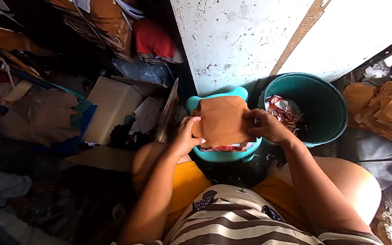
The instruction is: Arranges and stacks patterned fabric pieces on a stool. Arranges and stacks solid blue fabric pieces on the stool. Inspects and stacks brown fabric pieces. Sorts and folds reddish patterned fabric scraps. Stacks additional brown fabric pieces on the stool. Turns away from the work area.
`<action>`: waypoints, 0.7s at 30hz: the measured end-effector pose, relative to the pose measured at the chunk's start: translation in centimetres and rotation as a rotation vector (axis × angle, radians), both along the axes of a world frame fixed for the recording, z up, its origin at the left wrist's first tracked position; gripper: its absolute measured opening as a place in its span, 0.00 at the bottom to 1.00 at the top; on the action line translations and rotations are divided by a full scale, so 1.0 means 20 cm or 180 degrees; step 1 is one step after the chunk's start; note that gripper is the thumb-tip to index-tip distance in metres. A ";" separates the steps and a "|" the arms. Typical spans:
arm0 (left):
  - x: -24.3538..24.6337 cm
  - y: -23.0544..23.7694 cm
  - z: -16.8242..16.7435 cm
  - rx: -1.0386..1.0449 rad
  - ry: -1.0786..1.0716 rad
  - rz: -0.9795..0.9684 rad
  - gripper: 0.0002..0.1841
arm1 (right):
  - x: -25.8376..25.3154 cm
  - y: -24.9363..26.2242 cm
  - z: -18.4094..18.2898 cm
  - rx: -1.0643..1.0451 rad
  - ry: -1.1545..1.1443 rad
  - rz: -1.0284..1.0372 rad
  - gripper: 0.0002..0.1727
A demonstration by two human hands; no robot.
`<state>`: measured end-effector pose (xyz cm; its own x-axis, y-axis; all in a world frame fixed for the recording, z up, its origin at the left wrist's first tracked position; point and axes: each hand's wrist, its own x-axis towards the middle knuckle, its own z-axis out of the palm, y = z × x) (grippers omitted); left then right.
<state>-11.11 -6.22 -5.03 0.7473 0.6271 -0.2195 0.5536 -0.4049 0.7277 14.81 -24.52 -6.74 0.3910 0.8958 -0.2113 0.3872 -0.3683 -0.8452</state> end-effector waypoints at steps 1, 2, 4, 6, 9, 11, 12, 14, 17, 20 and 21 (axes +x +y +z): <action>-0.01 0.00 0.01 0.0036 0.0164 -0.0024 0.42 | 0.01 -0.01 0.01 -0.0100 -0.0066 0.0033 0.28; -0.02 0.01 0.03 0.0059 0.0313 -0.0062 0.42 | 0.02 -0.02 0.03 -0.0209 -0.0235 0.0061 0.28; -0.06 0.04 0.06 0.0036 0.0470 -0.0058 0.41 | 0.03 -0.04 0.08 -0.0433 -0.0793 0.0017 0.29; -0.09 0.08 0.08 0.0119 0.0349 0.0065 0.39 | 0.02 -0.04 0.16 -0.0453 -0.1279 -0.0237 0.29; -0.09 0.14 0.14 0.0420 0.0007 0.0170 0.31 | -0.07 0.07 0.24 0.0184 -0.1976 -0.0469 0.22; -0.01 0.16 0.21 0.0706 -0.0188 0.0109 0.25 | -0.16 0.19 0.22 0.0635 -0.2296 -0.0315 0.22; 0.05 0.15 0.22 0.0872 -0.0331 0.0041 0.23 | -0.21 0.26 0.18 0.0698 -0.2432 -0.0167 0.25; 0.17 0.11 0.16 0.1129 -0.0589 -0.0110 0.25 | -0.29 0.37 0.06 0.0584 -0.2745 0.0080 0.33; 0.29 0.02 -0.07 0.1068 -0.0581 -0.0264 0.32 | -0.36 0.43 -0.12 0.0407 -0.2826 0.0117 0.39; 0.32 -0.02 -0.28 0.1008 -0.0604 -0.0199 0.35 | -0.37 0.43 -0.17 0.0376 -0.2667 0.0120 0.37; 0.32 -0.02 -0.30 0.1033 -0.0638 -0.0184 0.36 | -0.36 0.42 -0.17 0.0407 -0.2606 0.0140 0.37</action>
